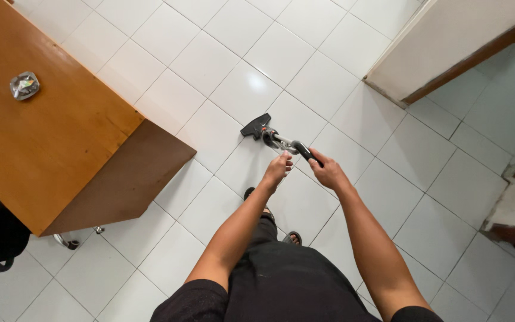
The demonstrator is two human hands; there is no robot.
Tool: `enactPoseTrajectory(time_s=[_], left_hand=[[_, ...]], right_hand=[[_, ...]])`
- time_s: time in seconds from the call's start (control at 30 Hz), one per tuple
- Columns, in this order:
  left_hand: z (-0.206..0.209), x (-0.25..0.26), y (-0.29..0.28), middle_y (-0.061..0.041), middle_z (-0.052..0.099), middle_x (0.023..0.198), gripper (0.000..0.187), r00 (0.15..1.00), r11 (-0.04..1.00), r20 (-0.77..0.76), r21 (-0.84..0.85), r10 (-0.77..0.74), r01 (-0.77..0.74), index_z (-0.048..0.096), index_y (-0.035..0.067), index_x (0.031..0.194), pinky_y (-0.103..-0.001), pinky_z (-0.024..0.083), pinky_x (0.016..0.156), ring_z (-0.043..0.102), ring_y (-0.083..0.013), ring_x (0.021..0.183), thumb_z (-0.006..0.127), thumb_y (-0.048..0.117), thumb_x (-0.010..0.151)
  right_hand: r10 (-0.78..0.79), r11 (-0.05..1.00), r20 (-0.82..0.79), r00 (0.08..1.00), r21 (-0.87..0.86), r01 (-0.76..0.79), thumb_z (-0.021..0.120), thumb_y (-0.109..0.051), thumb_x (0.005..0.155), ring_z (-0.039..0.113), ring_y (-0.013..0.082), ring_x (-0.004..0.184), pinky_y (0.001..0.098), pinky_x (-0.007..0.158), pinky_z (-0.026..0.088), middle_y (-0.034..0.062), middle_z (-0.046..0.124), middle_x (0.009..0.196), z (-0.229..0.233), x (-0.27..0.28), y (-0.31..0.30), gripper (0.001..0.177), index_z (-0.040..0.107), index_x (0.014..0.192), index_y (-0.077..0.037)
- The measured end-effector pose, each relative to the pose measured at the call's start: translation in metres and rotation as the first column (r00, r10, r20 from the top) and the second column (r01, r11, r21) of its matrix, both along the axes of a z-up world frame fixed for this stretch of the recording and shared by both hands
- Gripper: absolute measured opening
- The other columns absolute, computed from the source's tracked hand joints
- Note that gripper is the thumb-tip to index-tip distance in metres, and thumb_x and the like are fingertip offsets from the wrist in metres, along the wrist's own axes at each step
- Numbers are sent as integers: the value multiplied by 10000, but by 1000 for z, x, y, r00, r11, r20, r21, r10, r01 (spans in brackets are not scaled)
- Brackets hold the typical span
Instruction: The person vacuums a tiled floor by hand, moving the vacuum head along the floor and around the corners of a wall.
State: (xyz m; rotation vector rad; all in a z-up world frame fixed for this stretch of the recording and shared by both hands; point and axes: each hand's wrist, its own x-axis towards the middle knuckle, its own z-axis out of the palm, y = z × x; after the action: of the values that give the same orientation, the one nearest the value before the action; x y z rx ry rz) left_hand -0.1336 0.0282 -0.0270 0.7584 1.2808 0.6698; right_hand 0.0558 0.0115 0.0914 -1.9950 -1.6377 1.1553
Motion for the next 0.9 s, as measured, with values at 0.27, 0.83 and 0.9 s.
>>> enactPoseTrajectory(time_s=[0.27, 0.83, 0.9], left_hand=[[2, -55, 72, -58, 657, 1051, 614, 993, 993, -15, 17, 117, -117, 633, 43, 1248, -324, 492, 812, 606, -157, 924, 388, 560, 1023], [-2, -143, 148, -32, 658, 1037, 595, 950, 952, -66, 5, 307, -307, 642, 68, 1237, -322, 496, 808, 617, -141, 921, 384, 558, 1018], [-3, -149, 155, -30, 666, 1045, 604, 941, 944, -83, 8, 328, -329, 646, 67, 1238, -322, 500, 811, 622, -145, 921, 379, 561, 1015]], right_hand=[[60, 988, 158, 986, -147, -37, 593, -372, 982, 648, 220, 898, 388, 835, 517, 81, 725, 994, 37, -6, 110, 456, 604, 1437, -352], [301, 944, 147, 942, -185, -273, 598, -372, 960, 668, 236, 900, 405, 840, 511, 101, 741, 1032, 46, -114, 247, 490, 579, 1449, -386], [364, 928, 162, 917, -149, -342, 613, -380, 956, 645, 246, 999, 416, 897, 485, 114, 730, 1082, 40, -120, 267, 480, 596, 1436, -391]])
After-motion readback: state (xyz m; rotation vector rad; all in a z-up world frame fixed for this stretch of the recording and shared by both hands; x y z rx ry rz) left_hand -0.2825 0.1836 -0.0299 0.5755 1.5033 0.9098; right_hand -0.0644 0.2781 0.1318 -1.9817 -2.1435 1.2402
